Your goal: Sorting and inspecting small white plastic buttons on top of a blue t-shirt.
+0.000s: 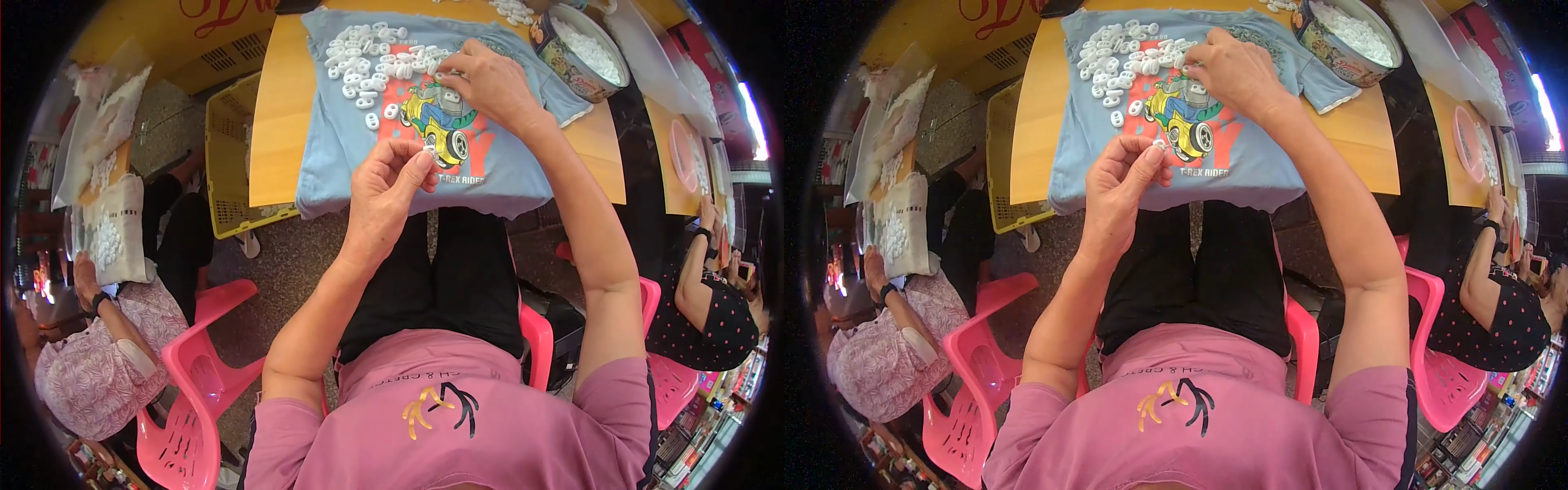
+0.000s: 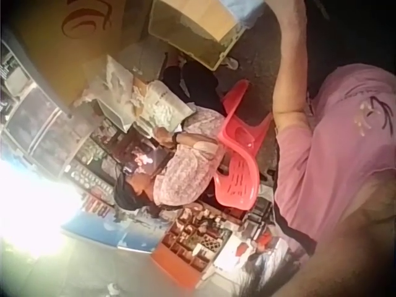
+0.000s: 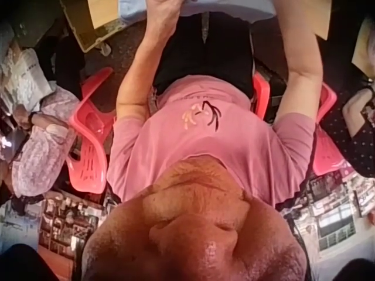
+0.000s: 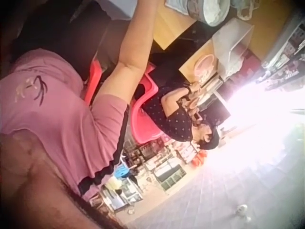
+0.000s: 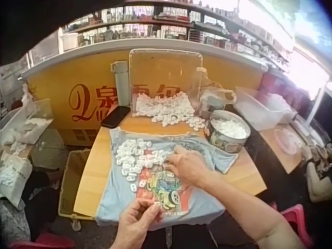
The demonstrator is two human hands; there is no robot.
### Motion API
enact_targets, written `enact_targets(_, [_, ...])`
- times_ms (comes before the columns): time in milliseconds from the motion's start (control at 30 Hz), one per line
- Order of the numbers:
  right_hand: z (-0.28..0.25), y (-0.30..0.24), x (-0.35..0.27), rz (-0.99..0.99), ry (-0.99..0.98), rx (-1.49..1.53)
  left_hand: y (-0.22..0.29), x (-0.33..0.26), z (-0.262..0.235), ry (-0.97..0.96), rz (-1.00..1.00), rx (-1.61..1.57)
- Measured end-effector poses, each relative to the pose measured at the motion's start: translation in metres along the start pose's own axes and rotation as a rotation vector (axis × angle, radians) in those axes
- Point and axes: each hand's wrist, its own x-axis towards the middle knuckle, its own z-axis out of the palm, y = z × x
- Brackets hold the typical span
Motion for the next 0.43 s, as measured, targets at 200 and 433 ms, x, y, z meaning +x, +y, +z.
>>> enact_targets(200, [-0.006, -0.007, -0.005, -0.084, 0.008, 0.036, 0.001, 0.000, 0.000, -0.007, 0.007, -0.003])
enact_targets(433, [-0.021, -0.023, -0.038, 0.302, -0.126, 0.876, 0.001, -0.001, 0.007, 0.068, 0.123, -0.064])
